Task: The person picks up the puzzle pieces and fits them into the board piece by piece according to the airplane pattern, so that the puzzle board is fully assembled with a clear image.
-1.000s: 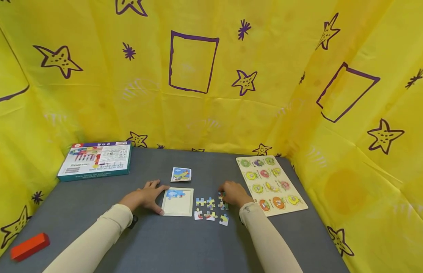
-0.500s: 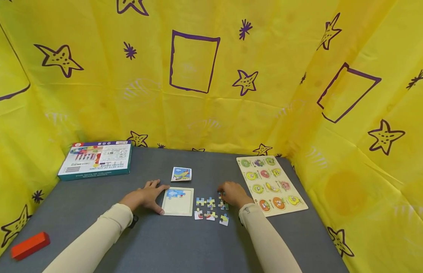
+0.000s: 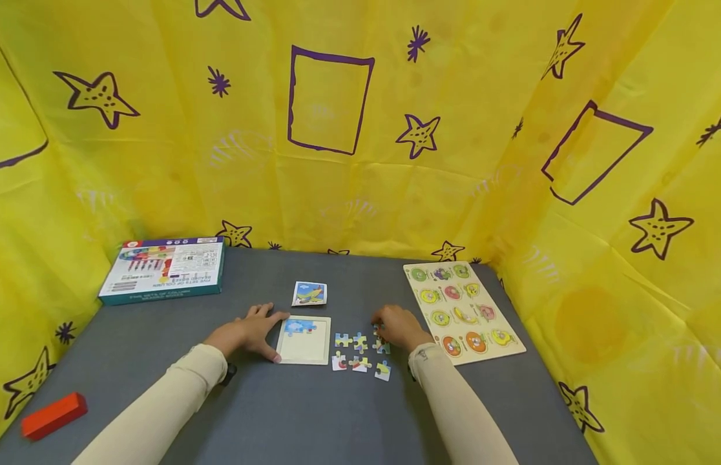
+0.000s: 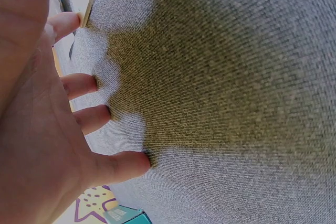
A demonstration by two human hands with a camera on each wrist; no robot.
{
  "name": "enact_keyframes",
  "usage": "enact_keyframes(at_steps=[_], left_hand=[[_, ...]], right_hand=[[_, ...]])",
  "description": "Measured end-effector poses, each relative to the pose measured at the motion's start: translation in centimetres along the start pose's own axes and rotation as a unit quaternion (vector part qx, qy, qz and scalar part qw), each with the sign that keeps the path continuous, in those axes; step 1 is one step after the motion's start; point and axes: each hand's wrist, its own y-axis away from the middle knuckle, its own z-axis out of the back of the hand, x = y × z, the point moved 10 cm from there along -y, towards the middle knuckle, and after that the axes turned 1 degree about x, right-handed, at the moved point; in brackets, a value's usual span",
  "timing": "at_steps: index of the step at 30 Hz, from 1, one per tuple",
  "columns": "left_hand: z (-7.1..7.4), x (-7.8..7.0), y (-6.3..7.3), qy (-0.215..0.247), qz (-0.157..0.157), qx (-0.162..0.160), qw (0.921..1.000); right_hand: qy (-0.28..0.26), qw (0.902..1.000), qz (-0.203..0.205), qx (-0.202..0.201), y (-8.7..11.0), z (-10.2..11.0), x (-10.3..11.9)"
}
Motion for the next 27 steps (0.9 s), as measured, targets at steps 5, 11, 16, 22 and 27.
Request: enact_keyframes(at_steps=[5,11,16,22,27], left_hand=[[0.2,0.1,0.0,-0.002,0.001,-0.002,1.0000],[0.0,0.1,-0.1,-0.001,0.001,0.005,1.0000],[0.1,0.2,-0.2,-0.003,-0.001,0.001,1.0000],[0.0,0.2,-0.2,-0.005,0.001,0.004,1.0000],[-0.1,0.1,-0.2,-0.005,0.001,0.003,1.0000]], right_hand=[[-0.014,0.9998,0.015,0.004,0.0,0.1,0.1],[-0.014,0.9996,0.025,0.007,0.1,-0.1,0.0],[-0.011,0.9996,0.026,0.004,0.1,-0.1,-0.2],[-0.007,0.9996,0.028,0.000,0.1,-0.2,-0.2],[0.002,0.9994,0.033,-0.010,-0.5,0.1,0.9]])
